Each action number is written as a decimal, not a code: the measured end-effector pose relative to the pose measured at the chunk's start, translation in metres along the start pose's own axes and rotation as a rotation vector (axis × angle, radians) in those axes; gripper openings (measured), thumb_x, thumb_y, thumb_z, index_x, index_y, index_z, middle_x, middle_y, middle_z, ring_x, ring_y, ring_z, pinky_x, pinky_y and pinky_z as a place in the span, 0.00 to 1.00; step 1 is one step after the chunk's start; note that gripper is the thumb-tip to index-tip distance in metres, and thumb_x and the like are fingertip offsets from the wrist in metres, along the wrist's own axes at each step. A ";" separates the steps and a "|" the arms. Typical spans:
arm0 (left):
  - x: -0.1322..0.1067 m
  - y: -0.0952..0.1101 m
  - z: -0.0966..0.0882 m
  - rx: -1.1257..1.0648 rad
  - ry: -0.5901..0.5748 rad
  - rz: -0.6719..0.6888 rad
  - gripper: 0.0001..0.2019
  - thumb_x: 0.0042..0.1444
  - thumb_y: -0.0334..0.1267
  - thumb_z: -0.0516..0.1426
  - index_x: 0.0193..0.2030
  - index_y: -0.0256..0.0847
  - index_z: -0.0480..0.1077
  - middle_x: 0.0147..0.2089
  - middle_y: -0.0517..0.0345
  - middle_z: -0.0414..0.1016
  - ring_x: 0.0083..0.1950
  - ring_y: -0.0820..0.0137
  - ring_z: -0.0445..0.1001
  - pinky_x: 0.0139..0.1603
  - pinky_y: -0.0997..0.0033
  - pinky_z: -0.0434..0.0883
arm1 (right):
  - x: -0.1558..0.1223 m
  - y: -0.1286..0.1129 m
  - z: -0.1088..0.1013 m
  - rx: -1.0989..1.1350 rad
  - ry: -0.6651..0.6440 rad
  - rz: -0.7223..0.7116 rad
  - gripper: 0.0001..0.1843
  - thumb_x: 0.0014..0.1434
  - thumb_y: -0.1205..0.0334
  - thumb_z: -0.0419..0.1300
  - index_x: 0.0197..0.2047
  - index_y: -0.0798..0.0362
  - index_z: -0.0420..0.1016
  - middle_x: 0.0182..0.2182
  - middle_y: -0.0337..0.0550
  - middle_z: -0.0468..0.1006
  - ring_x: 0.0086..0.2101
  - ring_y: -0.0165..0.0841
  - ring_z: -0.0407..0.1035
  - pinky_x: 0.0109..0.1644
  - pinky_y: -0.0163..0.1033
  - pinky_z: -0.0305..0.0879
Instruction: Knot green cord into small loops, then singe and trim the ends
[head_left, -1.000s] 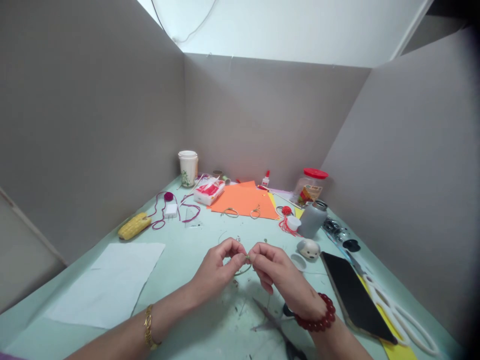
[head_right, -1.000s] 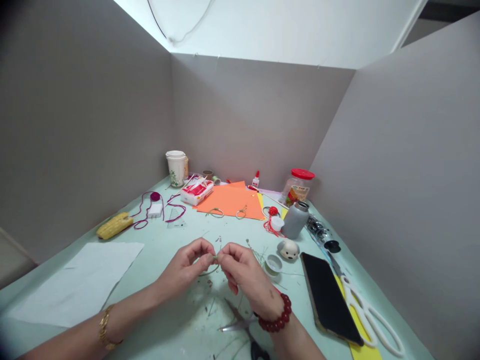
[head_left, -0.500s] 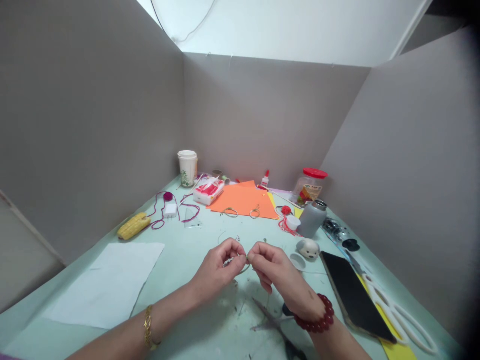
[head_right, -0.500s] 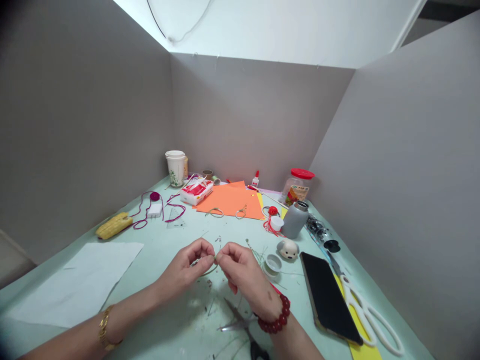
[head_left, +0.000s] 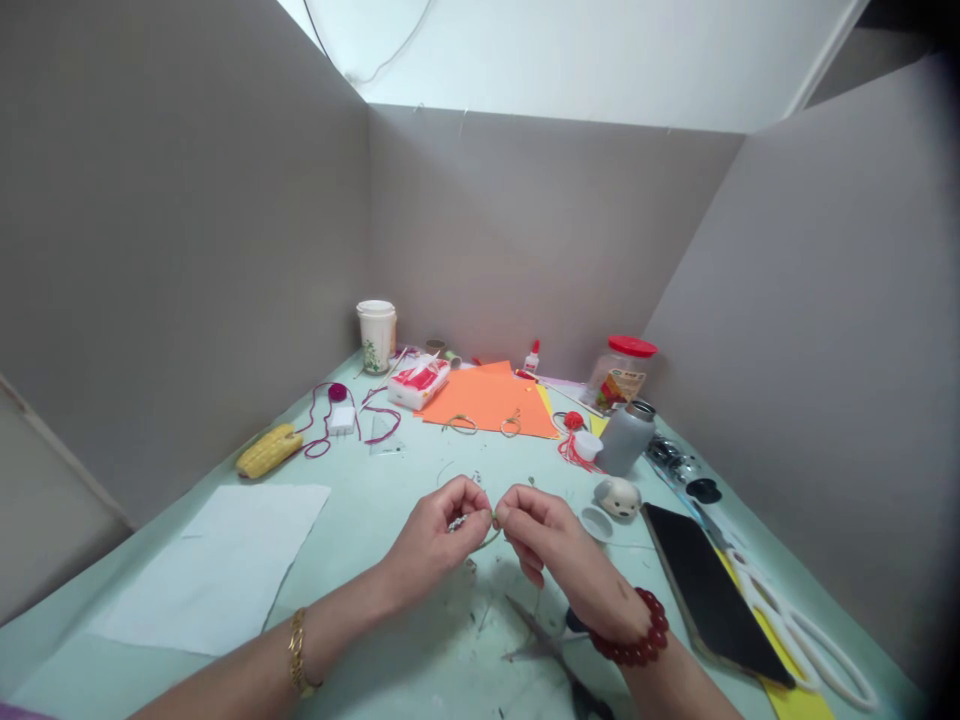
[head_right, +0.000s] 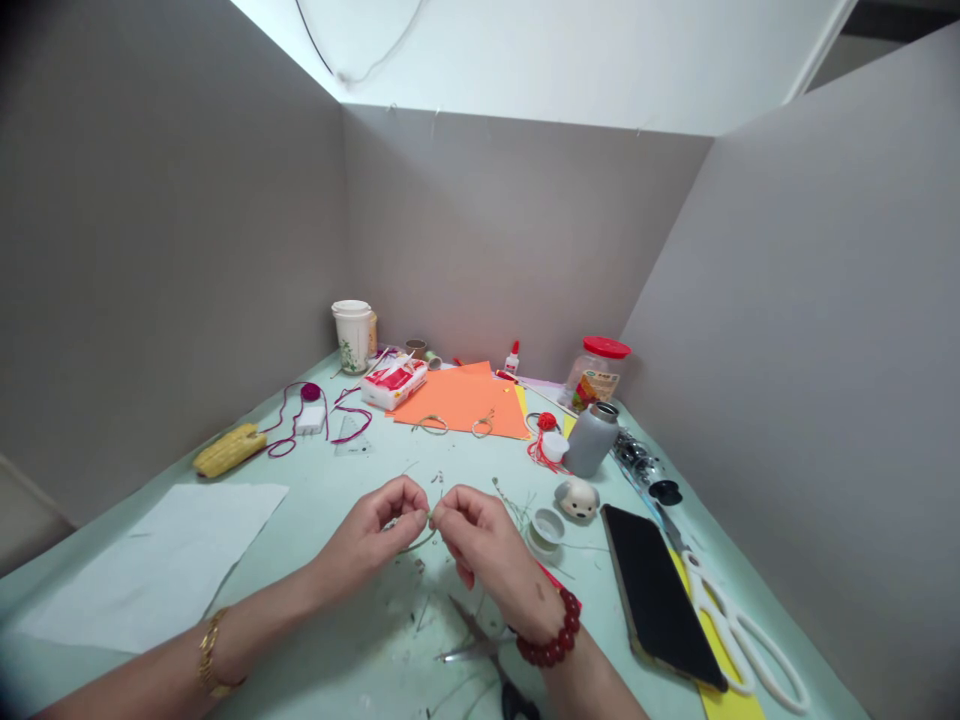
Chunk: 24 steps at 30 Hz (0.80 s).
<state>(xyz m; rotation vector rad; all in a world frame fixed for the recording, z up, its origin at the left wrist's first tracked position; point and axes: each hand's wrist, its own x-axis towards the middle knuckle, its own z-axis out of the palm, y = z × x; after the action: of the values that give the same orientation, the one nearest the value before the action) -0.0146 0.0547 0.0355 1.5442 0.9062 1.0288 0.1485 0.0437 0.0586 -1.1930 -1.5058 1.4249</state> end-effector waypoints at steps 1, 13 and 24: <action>0.000 0.000 0.000 -0.013 -0.001 -0.001 0.04 0.55 0.36 0.53 0.31 0.39 0.63 0.25 0.66 0.59 0.27 0.76 0.58 0.29 0.76 0.58 | 0.000 0.000 0.000 -0.009 0.004 -0.005 0.14 0.58 0.54 0.55 0.26 0.52 0.63 0.16 0.29 0.55 0.17 0.23 0.48 0.18 0.29 0.53; 0.001 -0.008 0.000 -0.086 -0.045 -0.026 0.07 0.59 0.40 0.51 0.32 0.40 0.61 0.23 0.67 0.57 0.25 0.76 0.55 0.25 0.77 0.56 | 0.003 0.005 -0.002 -0.221 0.057 -0.102 0.13 0.60 0.54 0.53 0.27 0.52 0.63 0.17 0.30 0.57 0.17 0.24 0.52 0.19 0.30 0.51; 0.001 -0.006 -0.002 -0.097 -0.118 -0.015 0.08 0.60 0.41 0.50 0.33 0.40 0.60 0.25 0.66 0.59 0.26 0.76 0.57 0.29 0.76 0.59 | 0.002 0.002 -0.001 -0.449 0.113 -0.237 0.11 0.61 0.60 0.51 0.27 0.52 0.63 0.20 0.32 0.59 0.23 0.27 0.52 0.26 0.33 0.50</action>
<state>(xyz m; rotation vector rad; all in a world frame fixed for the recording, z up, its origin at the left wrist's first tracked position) -0.0161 0.0571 0.0299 1.4986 0.7744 0.9465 0.1492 0.0458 0.0562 -1.2759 -1.8743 0.8728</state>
